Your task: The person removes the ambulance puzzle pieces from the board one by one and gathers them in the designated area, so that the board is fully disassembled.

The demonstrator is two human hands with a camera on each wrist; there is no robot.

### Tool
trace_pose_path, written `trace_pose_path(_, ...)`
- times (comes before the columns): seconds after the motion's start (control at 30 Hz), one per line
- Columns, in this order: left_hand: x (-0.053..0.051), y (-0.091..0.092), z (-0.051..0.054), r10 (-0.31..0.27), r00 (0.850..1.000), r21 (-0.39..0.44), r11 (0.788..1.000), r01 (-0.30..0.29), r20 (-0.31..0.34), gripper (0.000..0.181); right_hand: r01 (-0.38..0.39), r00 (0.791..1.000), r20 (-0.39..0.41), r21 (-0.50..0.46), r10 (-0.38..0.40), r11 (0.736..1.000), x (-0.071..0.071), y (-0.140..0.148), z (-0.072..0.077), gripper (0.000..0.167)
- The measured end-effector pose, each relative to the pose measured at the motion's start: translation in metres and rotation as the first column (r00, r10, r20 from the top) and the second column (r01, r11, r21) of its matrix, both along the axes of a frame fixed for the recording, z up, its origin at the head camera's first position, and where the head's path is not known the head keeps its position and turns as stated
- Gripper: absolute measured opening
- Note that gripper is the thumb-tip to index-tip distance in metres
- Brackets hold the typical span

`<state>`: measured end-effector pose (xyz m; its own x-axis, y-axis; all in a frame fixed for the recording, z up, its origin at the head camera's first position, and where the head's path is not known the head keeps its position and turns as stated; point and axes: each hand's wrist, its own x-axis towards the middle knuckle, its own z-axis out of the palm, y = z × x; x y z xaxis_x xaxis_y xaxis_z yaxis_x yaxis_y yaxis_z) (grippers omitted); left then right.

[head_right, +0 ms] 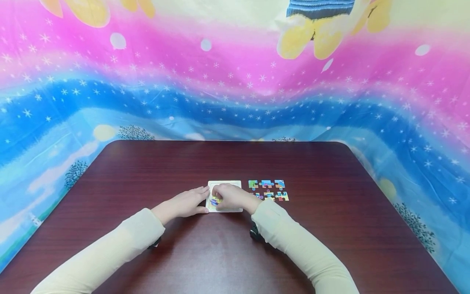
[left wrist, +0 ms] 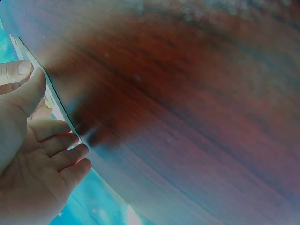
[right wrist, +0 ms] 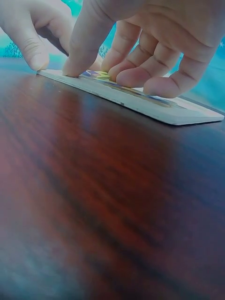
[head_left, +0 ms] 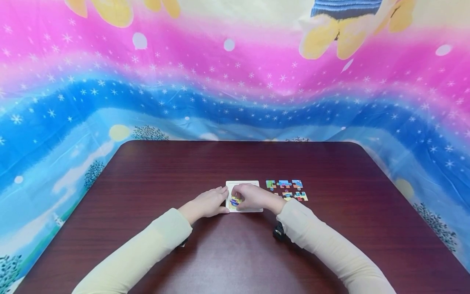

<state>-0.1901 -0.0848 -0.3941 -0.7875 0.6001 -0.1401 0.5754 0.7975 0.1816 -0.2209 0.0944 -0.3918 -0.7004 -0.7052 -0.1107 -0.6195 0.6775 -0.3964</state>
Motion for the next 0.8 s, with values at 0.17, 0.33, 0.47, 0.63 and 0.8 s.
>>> trace_pose_path(0.17,0.0006,0.0000,0.0004,-0.005,1.000,0.000,1.000,0.005,-0.008,0.066,0.000,1.000,0.004,0.001,0.000,1.000,-0.0002,-0.0003,-0.0005,0.033)
trace_pose_path(0.33,0.0006,0.0003,0.0010,-0.002,1.000,-0.001,1.000,0.002,-0.001,0.066,-0.010,1.000,0.001,-0.006,0.010,1.000,-0.0004,-0.0005,0.0005,0.032)
trace_pose_path(0.47,0.0001,0.0002,0.0005,-0.006,1.000,0.001,1.000,0.006,-0.001,0.066,-0.019,1.000,-0.008,-0.011,0.019,1.000,-0.0006,0.0000,0.0007,0.030)
trace_pose_path(0.63,0.0001,-0.0001,-0.0001,-0.004,1.000,0.004,1.000,0.004,0.000,0.066,-0.010,1.000,0.007,-0.031,0.010,0.999,-0.0016,0.0004,0.0005,0.030)
trace_pose_path(0.8,0.0009,-0.0001,-0.0003,0.001,1.000,0.006,1.000,-0.001,0.001,0.065,-0.002,0.999,0.036,-0.082,0.005,0.997,-0.0022,0.0039,-0.0009,0.033)
